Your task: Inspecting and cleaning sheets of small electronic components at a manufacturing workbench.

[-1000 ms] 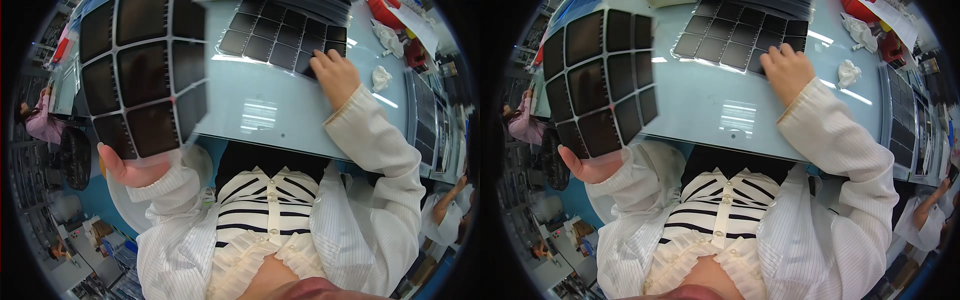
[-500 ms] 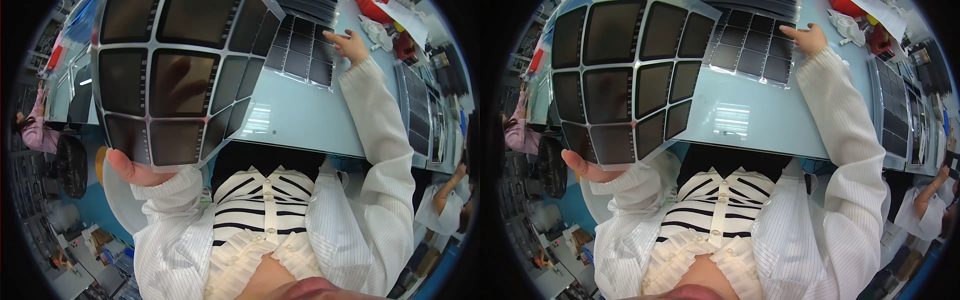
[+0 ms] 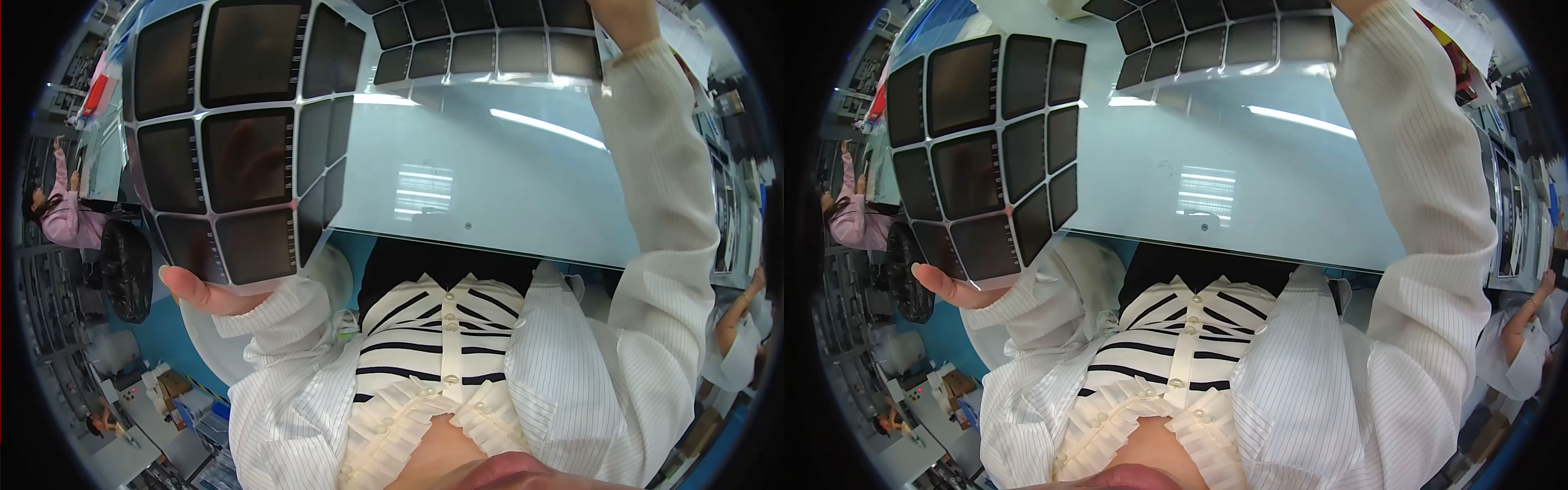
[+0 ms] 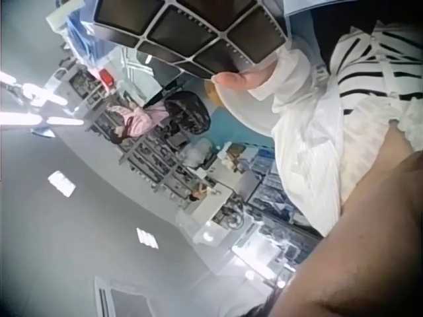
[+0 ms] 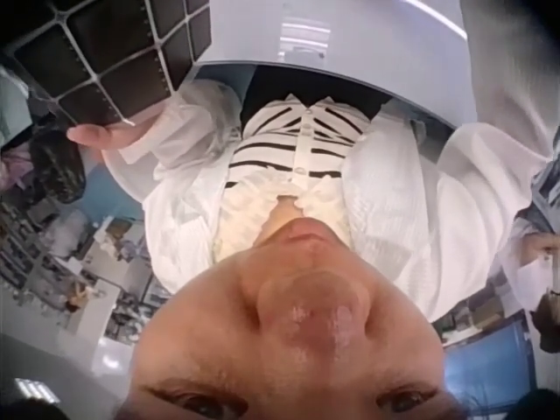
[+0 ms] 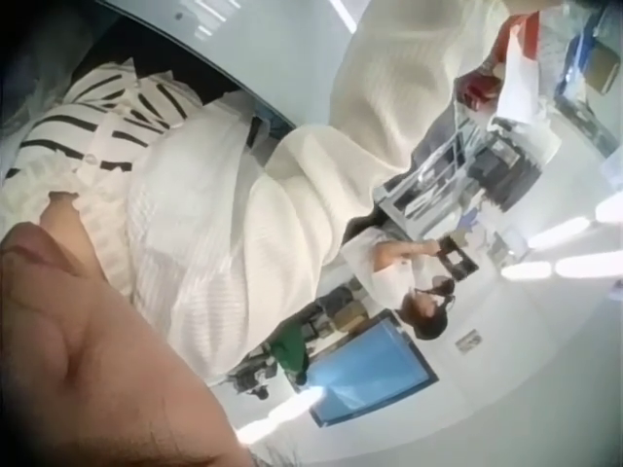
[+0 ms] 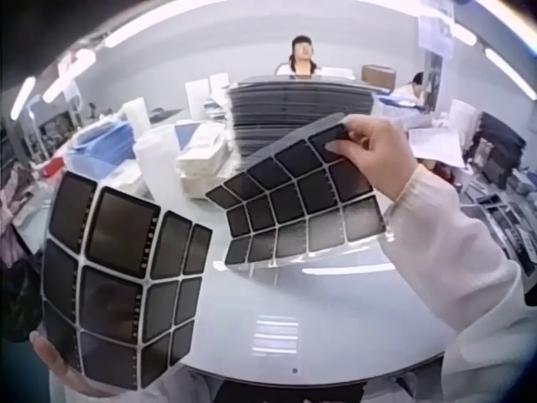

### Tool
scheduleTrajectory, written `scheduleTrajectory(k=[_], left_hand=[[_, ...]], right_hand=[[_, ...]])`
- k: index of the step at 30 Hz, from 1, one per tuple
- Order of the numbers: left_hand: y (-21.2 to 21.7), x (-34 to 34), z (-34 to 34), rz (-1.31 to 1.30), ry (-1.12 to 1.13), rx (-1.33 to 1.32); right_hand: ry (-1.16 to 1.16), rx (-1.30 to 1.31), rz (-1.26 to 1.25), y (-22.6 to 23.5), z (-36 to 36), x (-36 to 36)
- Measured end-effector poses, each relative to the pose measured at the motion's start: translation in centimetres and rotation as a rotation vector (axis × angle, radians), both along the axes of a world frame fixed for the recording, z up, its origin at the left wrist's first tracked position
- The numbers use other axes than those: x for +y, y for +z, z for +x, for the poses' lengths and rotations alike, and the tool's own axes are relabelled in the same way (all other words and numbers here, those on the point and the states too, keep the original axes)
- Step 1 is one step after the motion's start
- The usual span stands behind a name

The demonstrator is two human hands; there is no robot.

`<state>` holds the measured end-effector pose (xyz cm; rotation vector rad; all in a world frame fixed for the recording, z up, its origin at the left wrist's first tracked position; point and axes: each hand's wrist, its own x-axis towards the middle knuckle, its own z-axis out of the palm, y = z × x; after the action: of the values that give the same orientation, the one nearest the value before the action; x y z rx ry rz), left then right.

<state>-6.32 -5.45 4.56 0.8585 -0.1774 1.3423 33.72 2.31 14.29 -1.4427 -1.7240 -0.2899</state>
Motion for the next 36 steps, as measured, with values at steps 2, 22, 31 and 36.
scheduleTrajectory(k=[2,22,31,36], left_hand=[[0.7,0.0,1.2,0.010,-0.065,0.027],[-1.1,-0.6,4.0,-0.094,-0.126,-0.070],[-0.7,-2.1,7.7,-0.257,-0.095,0.171],[-2.2,-1.4,6.1,-0.153,-0.056,0.249]], right_hand=[[0.034,-0.124,0.162,0.4,-1.6,1.5],[0.035,-0.310,-0.190,-10.4,-0.2,-4.2],[0.780,1.339,-1.076,-11.3,-6.8,-14.5],[0.469,1.157,-0.786,-8.9,-4.5,-17.8]])
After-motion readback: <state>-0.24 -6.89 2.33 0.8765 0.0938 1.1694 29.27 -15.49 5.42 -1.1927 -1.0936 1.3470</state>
